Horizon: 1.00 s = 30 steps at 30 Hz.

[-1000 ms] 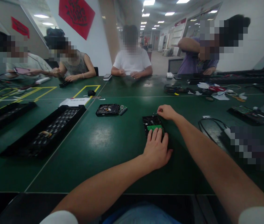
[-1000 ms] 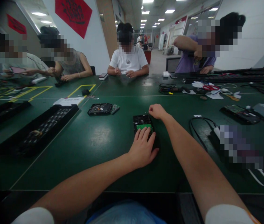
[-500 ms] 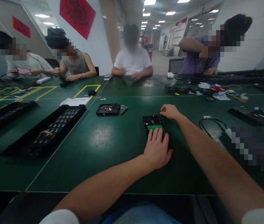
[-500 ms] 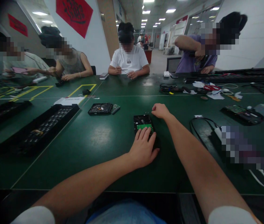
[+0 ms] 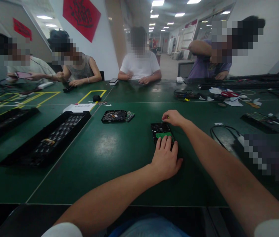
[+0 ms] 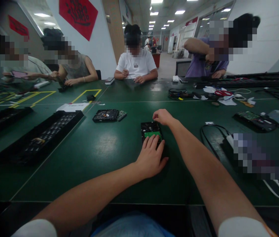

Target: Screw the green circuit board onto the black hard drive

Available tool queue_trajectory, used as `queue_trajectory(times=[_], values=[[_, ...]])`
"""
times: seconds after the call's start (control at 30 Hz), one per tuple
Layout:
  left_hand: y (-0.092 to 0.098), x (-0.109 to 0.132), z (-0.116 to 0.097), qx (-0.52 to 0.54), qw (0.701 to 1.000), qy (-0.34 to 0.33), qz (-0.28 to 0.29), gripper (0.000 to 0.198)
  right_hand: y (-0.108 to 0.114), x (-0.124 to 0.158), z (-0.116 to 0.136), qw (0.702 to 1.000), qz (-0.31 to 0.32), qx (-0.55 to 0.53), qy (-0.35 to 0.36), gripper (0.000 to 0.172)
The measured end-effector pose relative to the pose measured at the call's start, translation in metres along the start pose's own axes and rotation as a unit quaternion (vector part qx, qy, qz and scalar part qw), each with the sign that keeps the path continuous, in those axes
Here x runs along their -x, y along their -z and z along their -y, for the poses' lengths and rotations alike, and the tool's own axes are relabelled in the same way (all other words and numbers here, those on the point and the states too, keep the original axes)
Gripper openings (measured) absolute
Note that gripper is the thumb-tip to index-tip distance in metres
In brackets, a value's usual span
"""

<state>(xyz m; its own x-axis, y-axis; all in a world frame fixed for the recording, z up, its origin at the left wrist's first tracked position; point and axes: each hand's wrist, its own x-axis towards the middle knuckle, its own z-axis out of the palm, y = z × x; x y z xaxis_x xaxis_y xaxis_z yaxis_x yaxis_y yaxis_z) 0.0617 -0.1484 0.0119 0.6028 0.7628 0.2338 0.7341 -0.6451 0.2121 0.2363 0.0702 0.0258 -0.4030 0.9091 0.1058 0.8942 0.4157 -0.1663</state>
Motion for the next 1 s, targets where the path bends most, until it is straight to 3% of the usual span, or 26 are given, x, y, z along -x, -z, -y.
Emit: queue_trajectory(times=[0.33,0.67,1.0], values=[[-0.002,0.0,0.001,-0.001,1.0,0.001,-0.003,0.07,-0.007,-0.009,0.002,0.999,0.012,0.033,-0.008,0.012],[-0.002,-0.001,0.001,0.008,1.0,-0.005,-0.004,0.07,-0.004,0.009,-0.008,0.997,-0.014,0.041,-0.056,0.015],[-0.002,-0.002,0.002,0.013,1.0,-0.005,-0.011,0.069,-0.006,0.009,-0.003,0.999,-0.018,0.016,-0.035,0.014]])
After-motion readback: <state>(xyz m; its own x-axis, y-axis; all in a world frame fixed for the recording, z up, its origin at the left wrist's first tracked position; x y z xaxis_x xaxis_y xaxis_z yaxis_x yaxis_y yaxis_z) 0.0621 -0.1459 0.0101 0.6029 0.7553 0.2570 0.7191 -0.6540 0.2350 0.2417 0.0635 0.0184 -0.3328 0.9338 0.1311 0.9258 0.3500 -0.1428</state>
